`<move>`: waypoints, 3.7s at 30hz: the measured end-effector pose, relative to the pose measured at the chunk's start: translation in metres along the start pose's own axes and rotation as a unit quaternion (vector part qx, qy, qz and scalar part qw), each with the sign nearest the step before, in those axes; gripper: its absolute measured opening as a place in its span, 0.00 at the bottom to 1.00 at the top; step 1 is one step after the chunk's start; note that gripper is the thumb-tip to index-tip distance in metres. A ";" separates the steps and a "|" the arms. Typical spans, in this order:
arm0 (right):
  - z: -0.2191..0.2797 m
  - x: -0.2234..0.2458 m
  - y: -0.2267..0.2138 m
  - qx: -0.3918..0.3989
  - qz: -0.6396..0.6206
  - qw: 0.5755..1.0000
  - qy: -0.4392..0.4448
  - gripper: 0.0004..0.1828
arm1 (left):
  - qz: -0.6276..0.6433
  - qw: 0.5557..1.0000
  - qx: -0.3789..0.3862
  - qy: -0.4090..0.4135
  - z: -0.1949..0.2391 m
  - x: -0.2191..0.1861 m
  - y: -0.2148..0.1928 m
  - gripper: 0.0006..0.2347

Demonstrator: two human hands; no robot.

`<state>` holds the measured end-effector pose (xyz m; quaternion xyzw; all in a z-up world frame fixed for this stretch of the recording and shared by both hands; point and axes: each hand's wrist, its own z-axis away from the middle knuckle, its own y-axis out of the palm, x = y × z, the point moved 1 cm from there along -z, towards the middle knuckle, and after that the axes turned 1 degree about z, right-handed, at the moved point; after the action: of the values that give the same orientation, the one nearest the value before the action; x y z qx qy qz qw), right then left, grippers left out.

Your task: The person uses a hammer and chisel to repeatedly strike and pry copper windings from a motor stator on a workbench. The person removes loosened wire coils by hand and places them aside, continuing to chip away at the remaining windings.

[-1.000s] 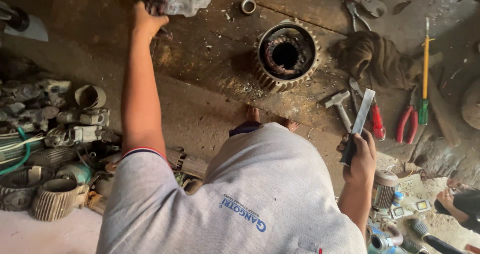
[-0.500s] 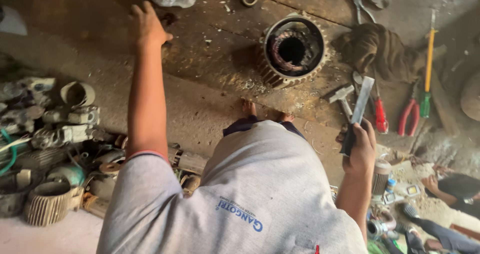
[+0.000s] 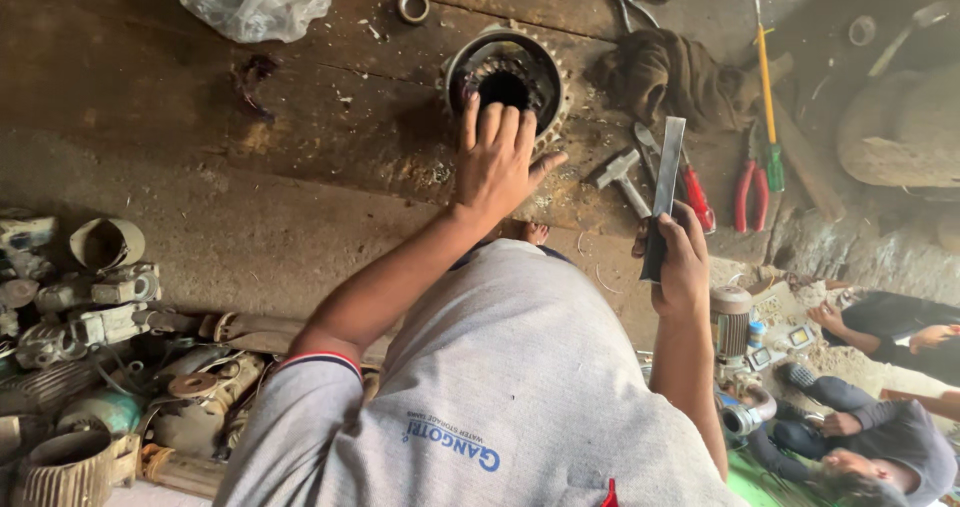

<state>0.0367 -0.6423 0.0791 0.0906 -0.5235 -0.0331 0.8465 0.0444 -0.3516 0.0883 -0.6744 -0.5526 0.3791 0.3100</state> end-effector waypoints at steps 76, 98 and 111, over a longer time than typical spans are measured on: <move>-0.049 0.016 -0.038 0.279 -0.111 0.940 0.160 0.12 | 0.267 0.936 -0.036 0.228 0.035 -0.134 -0.014 0.15; -0.099 -0.071 -0.076 0.031 0.600 0.695 -0.396 0.11 | 0.310 0.929 -0.028 0.202 0.017 -0.079 0.023 0.16; -0.098 -0.075 -0.073 -0.006 0.578 0.702 -0.416 0.10 | 0.288 0.941 -0.049 0.172 0.017 -0.057 0.025 0.13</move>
<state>0.0928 -0.6908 -0.0432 -0.2577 -0.7719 0.4252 0.3961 0.0369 -0.4123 0.0675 -0.8740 -0.2911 0.3027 0.2446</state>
